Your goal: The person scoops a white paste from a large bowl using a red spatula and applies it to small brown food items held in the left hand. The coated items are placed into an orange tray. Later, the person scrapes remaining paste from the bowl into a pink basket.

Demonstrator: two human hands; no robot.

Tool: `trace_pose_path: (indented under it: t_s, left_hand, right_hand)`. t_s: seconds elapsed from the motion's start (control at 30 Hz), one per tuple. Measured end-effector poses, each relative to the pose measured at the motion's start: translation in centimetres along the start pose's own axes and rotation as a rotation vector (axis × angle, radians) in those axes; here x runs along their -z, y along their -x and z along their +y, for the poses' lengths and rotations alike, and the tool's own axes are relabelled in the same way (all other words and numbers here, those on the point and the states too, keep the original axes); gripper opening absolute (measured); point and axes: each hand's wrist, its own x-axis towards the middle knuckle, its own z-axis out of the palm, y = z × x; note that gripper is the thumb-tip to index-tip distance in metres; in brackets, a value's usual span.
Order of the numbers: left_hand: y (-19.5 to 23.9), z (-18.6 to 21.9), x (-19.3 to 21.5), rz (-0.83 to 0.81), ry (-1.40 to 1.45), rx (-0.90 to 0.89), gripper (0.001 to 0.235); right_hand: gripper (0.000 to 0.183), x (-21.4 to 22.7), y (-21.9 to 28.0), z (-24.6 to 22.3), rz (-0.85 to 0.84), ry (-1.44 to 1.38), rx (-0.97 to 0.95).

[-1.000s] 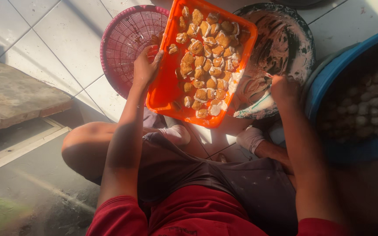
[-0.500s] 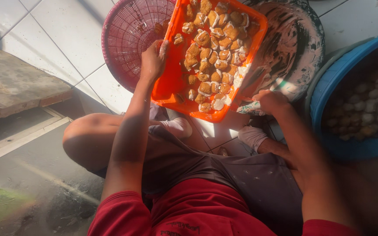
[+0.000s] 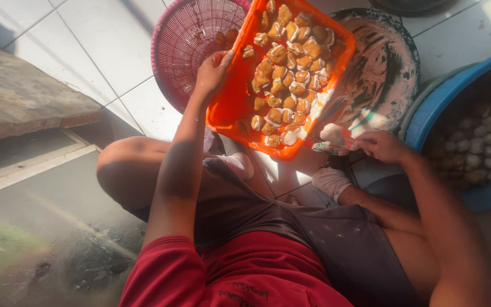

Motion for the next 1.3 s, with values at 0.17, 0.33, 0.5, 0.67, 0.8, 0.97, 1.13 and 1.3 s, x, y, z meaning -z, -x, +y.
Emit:
trace_pose_path:
  t_s: [0.17,0.33,0.5,0.67,0.8,0.97,1.13,1.3]
  left_hand:
    - [-4.1,-5.2,3.0,0.267,0.219,0.107,0.049]
    - [-7.5,-11.0,4.6,0.548,-0.102,0.277,0.060]
    - [-7.8,-10.1,1.6,0.201,-0.266,0.285,0.054]
    - [-9.4,-7.9,-1.5,-0.027,-0.630,-0.014,0.047]
    - [-11.9,-10.6,-2.5,-0.151,-0.756,-0.029,0.032]
    - [-12.4,-12.9,-1.6,-0.144,-0.724,0.003,0.023]
    - [-9.5,-7.3,2.0,0.027,-0.740,-0.140,0.022]
    - [-4.2,4.9,5.9,0.347,-0.514,-0.468,0.021]
  right_hand:
    - [0.032,4.8,6.4,-4.3,0.020,-0.421,-0.069]
    - [0.044,6.9,13.5,-6.8,0.272,-0.654,-0.231]
    - [0.052,8.6,11.8,-4.0,0.252,-0.927,0.019]
    - [0.062,8.9,13.4,2.0,0.201,-1.133,0.165]
    - [0.071,7.1,15.3,3.9,0.164,-1.224,0.179]
    - [0.080,6.8,17.5,5.0,0.241,-1.130,0.263]
    - [0.061,7.8,17.2,5.2,0.253,-1.203,0.407]
    - [0.025,8.7,16.8,-0.6,0.319,-1.131,0.442]
